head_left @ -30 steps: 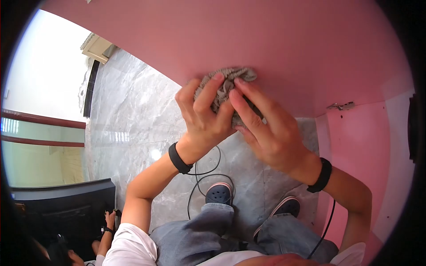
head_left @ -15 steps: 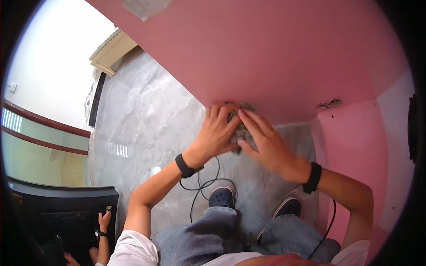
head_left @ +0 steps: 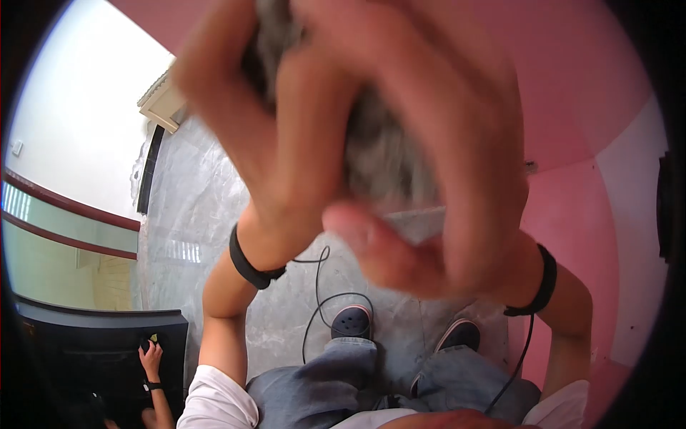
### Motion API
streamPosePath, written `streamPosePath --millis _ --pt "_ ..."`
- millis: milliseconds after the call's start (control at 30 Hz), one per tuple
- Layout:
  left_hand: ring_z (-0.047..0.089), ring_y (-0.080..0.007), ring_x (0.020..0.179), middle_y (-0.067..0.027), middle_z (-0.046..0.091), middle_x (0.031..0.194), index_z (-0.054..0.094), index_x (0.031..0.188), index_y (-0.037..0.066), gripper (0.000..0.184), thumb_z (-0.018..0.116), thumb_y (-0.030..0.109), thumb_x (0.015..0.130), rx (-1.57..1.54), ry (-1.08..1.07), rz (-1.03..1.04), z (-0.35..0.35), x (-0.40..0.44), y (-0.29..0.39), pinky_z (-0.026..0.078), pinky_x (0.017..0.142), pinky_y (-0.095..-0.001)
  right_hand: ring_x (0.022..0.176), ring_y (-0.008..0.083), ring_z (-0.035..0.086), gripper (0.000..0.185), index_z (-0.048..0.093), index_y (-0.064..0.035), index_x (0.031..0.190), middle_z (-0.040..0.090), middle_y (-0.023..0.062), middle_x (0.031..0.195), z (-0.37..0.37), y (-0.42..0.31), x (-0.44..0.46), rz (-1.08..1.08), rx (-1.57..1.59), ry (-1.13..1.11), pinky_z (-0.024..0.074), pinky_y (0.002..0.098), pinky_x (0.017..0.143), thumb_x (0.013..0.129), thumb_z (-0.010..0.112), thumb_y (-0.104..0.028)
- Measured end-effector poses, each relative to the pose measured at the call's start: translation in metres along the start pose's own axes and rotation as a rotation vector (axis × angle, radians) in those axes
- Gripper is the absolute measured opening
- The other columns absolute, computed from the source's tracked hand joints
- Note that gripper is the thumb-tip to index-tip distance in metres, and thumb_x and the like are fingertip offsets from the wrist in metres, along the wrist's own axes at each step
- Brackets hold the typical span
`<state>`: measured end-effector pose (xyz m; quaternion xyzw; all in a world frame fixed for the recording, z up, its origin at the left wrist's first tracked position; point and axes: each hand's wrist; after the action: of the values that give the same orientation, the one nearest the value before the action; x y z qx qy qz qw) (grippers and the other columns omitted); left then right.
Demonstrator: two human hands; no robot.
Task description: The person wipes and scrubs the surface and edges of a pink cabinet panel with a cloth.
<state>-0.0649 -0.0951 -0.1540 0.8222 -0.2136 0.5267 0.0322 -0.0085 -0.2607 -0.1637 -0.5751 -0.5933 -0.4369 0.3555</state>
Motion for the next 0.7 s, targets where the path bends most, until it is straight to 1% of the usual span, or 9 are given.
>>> streamPosePath --millis 100,133,200,233,267,333,367,567,700 --pt "0.057 -0.0349 0.113 -0.0184 0.050 0.126 0.059 0.129 0.005 0.059 0.071 0.045 0.087 0.210 -0.105 0.057 0.012 0.014 -0.010 0.049 0.086 -0.0442 0.128 0.0386 0.054 0.063 0.051 0.0074 0.141 0.057 0.0240 0.142 0.013 0.023 -0.010 0.046 0.032 0.121 0.0423 0.0462 0.110 0.091 0.064 -0.029" --pt "0.057 -0.0349 0.113 -0.0184 0.050 0.126 0.059 0.129 0.005 0.059 0.071 0.045 0.087 0.206 -0.116 0.058 0.022 0.010 -0.015 0.049 0.086 -0.0442 0.128 0.0389 0.055 0.063 0.051 0.0077 0.141 0.057 0.0241 0.141 0.020 0.030 -0.017 0.071 0.045 0.150 0.0423 0.0464 0.110 0.092 0.063 -0.029" --pt "0.056 -0.0389 0.113 -0.0202 0.048 0.128 0.059 0.129 0.006 0.062 0.074 0.046 0.083 0.189 0.087 0.105 0.047 -0.008 -0.020 0.049 0.086 -0.0467 0.128 0.0393 0.055 0.061 0.051 0.0082 0.140 0.058 0.0244 0.140 0.031 0.038 -0.032 0.099 0.055 0.177 0.0424 0.0467 0.110 0.092 0.062 -0.029" --pt "0.056 -0.0387 0.114 -0.0199 0.047 0.130 0.059 0.130 0.004 0.056 0.075 0.035 0.086 0.173 0.119 0.080 0.059 -0.016 -0.012 0.050 0.088 -0.0479 0.128 0.0395 0.055 0.061 0.051 0.0084 0.140 0.058 0.0245 0.140 0.037 0.040 -0.040 0.109 0.053 0.171 0.0424 0.0469 0.110 0.093 0.061 -0.029" --pt "0.056 -0.0387 0.114 -0.0199 0.047 0.130 0.059 0.130 0.004 0.056 0.075 0.035 0.086 0.166 0.110 0.072 0.065 -0.025 -0.009 0.050 0.088 -0.0479 0.128 0.0397 0.055 0.060 0.051 0.0087 0.140 0.059 0.0247 0.139 0.041 0.039 -0.049 0.119 0.049 0.154 0.0425 0.0471 0.110 0.093 0.060 -0.029" --pt "0.056 -0.0352 0.108 -0.0122 0.058 0.132 0.074 0.094 0.016 0.019 0.075 0.014 0.075 0.141 0.164 0.006 0.076 -0.046 -0.004 0.051 0.084 -0.0423 0.127 0.0403 0.056 0.059 0.051 0.0079 0.140 0.059 0.0248 0.139 0.044 0.032 -0.066 0.153 0.029 0.100 0.0436 0.0479 0.109 0.095 0.059 -0.029" --pt "0.055 -0.0365 0.107 -0.0121 0.058 0.133 0.071 0.090 0.017 0.017 0.074 0.013 0.074 0.120 0.174 0.000 0.081 -0.057 -0.003 0.052 0.082 -0.0434 0.127 0.0410 0.057 0.057 0.051 0.0071 0.139 0.059 0.0250 0.139 0.045 0.027 -0.074 0.177 0.009 0.054 0.0448 0.0488 0.108 0.096 0.058 -0.030" --pt "0.052 -0.0378 0.110 -0.0123 0.055 0.137 0.068 0.089 0.019 0.016 0.074 0.012 0.076 0.110 0.090 0.007 0.096 -0.100 0.002 0.051 0.083 -0.0441 0.124 0.0414 0.060 0.055 0.051 0.0048 0.139 0.059 0.0242 0.139 0.051 0.013 -0.109 0.296 -0.024 -0.067 0.0495 0.0495 0.106 0.099 0.058 -0.032" --pt "0.052 -0.0388 0.110 -0.0141 0.053 0.138 0.068 0.091 0.020 0.016 0.073 0.013 0.077 0.101 0.040 -0.005 0.102 -0.115 0.004 0.051 0.082 -0.0452 0.125 0.0408 0.060 0.057 0.051 0.0045 0.140 0.059 0.0234 0.140 0.052 0.009 -0.122 0.317 -0.017 -0.110 0.0497 0.0494 0.106 0.098 0.059 -0.033"
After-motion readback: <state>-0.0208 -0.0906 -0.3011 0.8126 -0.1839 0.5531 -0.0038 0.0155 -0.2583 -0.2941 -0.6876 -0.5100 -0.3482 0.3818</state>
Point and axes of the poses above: each hand's wrist, its own x-axis towards the middle knuckle, its own z-axis out of the palm, y = z × x
